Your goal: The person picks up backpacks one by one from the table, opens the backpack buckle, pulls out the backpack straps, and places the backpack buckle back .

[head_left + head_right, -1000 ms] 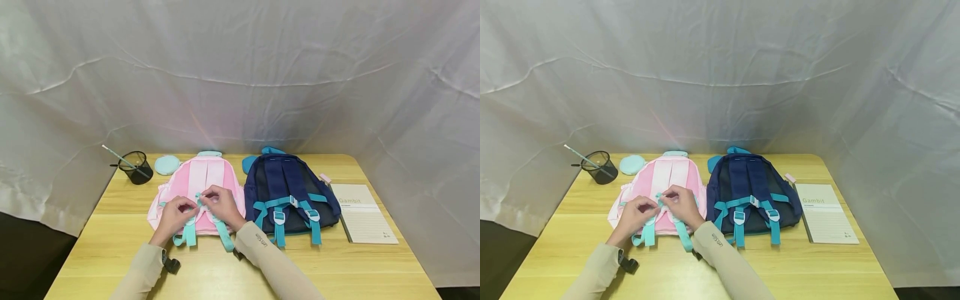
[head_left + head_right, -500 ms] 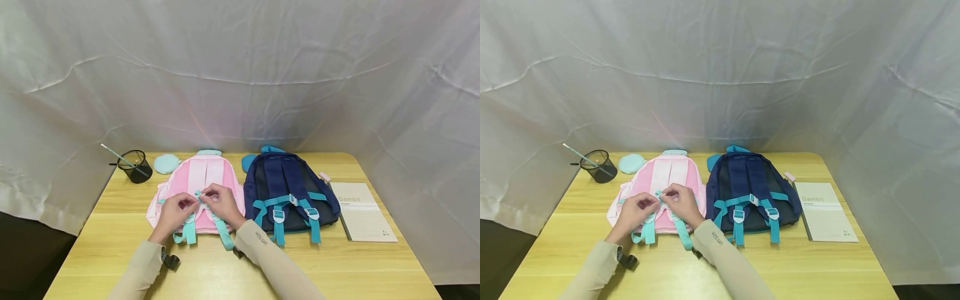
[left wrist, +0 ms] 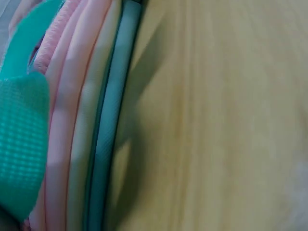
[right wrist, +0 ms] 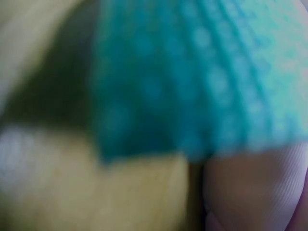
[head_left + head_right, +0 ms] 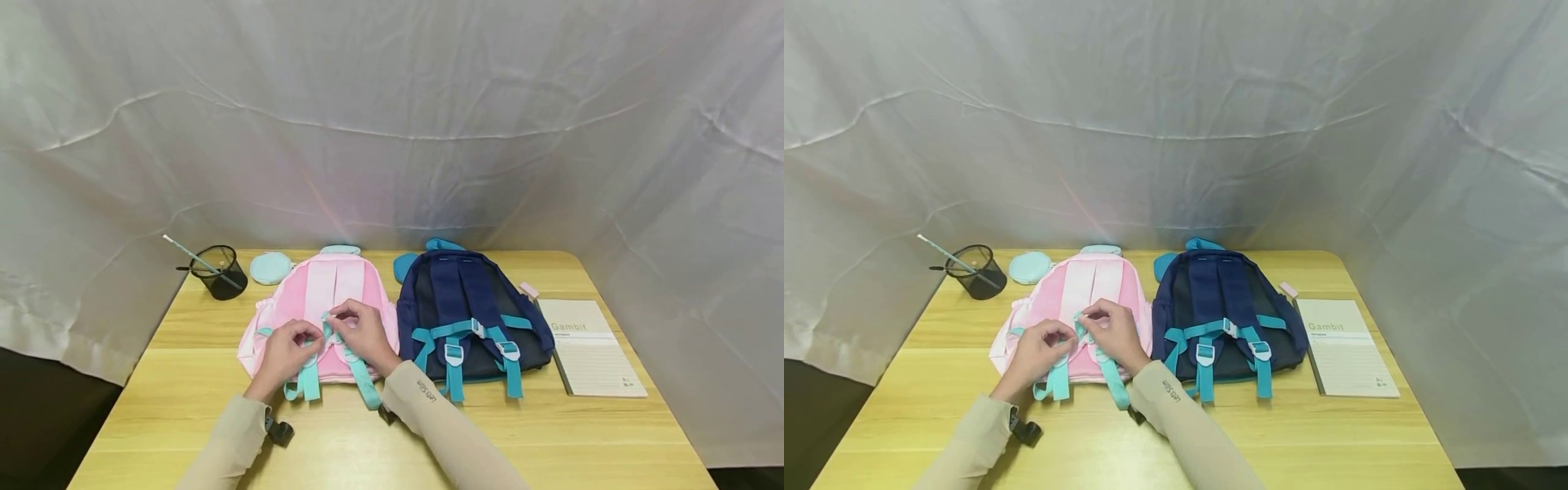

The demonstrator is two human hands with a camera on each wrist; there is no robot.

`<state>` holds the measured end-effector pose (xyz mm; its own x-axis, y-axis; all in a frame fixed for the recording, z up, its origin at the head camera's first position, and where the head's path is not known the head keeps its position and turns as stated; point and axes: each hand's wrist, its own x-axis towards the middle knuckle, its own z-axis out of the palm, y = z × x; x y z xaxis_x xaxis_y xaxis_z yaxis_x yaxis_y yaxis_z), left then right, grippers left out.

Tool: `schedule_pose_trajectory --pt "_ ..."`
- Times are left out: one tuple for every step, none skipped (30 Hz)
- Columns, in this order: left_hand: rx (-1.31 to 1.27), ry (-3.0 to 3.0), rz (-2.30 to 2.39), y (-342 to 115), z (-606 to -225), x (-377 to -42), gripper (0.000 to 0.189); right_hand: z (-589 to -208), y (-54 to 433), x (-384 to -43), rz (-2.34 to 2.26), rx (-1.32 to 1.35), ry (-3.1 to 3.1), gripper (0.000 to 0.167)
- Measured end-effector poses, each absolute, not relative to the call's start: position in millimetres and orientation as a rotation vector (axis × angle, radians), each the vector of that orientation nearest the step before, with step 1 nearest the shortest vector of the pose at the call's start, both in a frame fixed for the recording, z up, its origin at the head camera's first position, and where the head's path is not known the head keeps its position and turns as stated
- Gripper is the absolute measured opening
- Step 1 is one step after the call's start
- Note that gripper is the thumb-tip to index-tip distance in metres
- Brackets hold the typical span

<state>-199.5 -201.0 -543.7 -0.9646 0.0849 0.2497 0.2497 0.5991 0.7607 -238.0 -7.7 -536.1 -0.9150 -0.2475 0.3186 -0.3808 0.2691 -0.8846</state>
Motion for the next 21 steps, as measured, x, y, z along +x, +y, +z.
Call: schedule_pose_trajectory --pt "-0.279 -2.642 -1.303 -201.2 -543.9 -199.2 0.008 -536.3 -7.6 -237.7 1.733 0.598 -2.407 0.006" --pt "-0.28 -2.646 -1.305 -201.4 -544.1 -199.1 0.008 -536.6 -7.4 -237.6 1.735 0.599 -2.408 0.006" --pt "-0.282 -2.648 -1.304 -201.5 -544.3 -199.0 0.008 -536.8 -7.3 -237.5 1.736 0.601 -2.408 0.006" --pt "-0.282 -2.653 -1.299 -201.5 -544.3 -199.0 0.008 -537.0 -7.2 -237.5 1.739 0.605 -2.406 0.007" --pt "-0.281 -2.656 -1.289 -201.5 -544.3 -199.2 0.009 -537.1 -7.2 -237.7 1.739 0.607 -2.404 0.007" --pt "-0.283 -2.657 -1.28 -201.3 -544.2 -199.5 0.009 -537.0 -7.2 -237.9 1.739 0.61 -2.401 0.006" --pt "-0.284 -2.655 -1.275 -200.9 -544.2 -199.9 0.009 -537.0 -7.1 -238.3 1.735 0.613 -2.399 0.007" --pt "-0.286 -2.653 -1.268 -200.6 -544.2 -200.3 0.009 -536.9 -7.1 -238.6 1.732 0.614 -2.397 0.007" --pt "-0.286 -2.651 -1.265 -200.3 -544.0 -200.6 0.009 -536.8 -7.2 -238.8 1.731 0.614 -2.396 0.006" --pt "-0.287 -2.651 -1.261 -199.9 -544.0 -200.9 0.01 -536.6 -7.2 -238.7 1.728 0.614 -2.396 0.006" --pt "-0.287 -2.648 -1.265 -199.7 -544.2 -201.0 0.009 -536.5 -7.4 -238.9 1.726 0.613 -2.401 0.006" --pt "-0.29 -2.643 -1.265 -199.7 -544.8 -201.1 0.009 -536.4 -7.5 -238.9 1.724 0.614 -2.406 0.006" --pt "-0.288 -2.641 -1.264 -199.6 -545.0 -201.0 0.009 -536.2 -7.5 -238.7 1.725 0.616 -2.412 0.007" --pt "-0.284 -2.64 -1.265 -199.7 -545.2 -200.9 0.009 -535.9 -7.7 -238.5 1.728 0.616 -2.417 0.006" --pt "-0.281 -2.639 -1.265 -199.8 -545.3 -200.8 0.008 -535.7 -7.8 -238.3 1.73 0.617 -2.422 0.007" --pt "-0.282 -2.637 -1.262 -199.9 -545.6 -200.8 0.008 -535.5 -7.8 -238.2 1.73 0.618 -2.426 0.007" --pt "-0.281 -2.635 -1.262 -200.0 -545.7 -200.7 0.009 -535.3 -8.0 -238.2 1.732 0.617 -2.431 0.007" --pt "-0.283 -2.634 -1.259 -200.1 -545.7 -200.8 0.009 -535.1 -8.0 -238.2 1.732 0.616 -2.433 0.007" --pt "-0.283 -2.634 -1.261 -200.0 -545.2 -200.7 0.009 -534.8 -8.0 -238.2 1.734 0.615 -2.433 0.007" --pt "-0.285 -2.634 -1.265 -200.1 -545.2 -200.7 0.009 -534.6 -8.0 -238.2 1.73 0.612 -2.436 0.007" --pt "-0.29 -2.633 -1.266 -200.1 -545.2 -200.8 0.008 -534.4 -8.0 -238.2 1.729 0.611 -2.436 0.007"
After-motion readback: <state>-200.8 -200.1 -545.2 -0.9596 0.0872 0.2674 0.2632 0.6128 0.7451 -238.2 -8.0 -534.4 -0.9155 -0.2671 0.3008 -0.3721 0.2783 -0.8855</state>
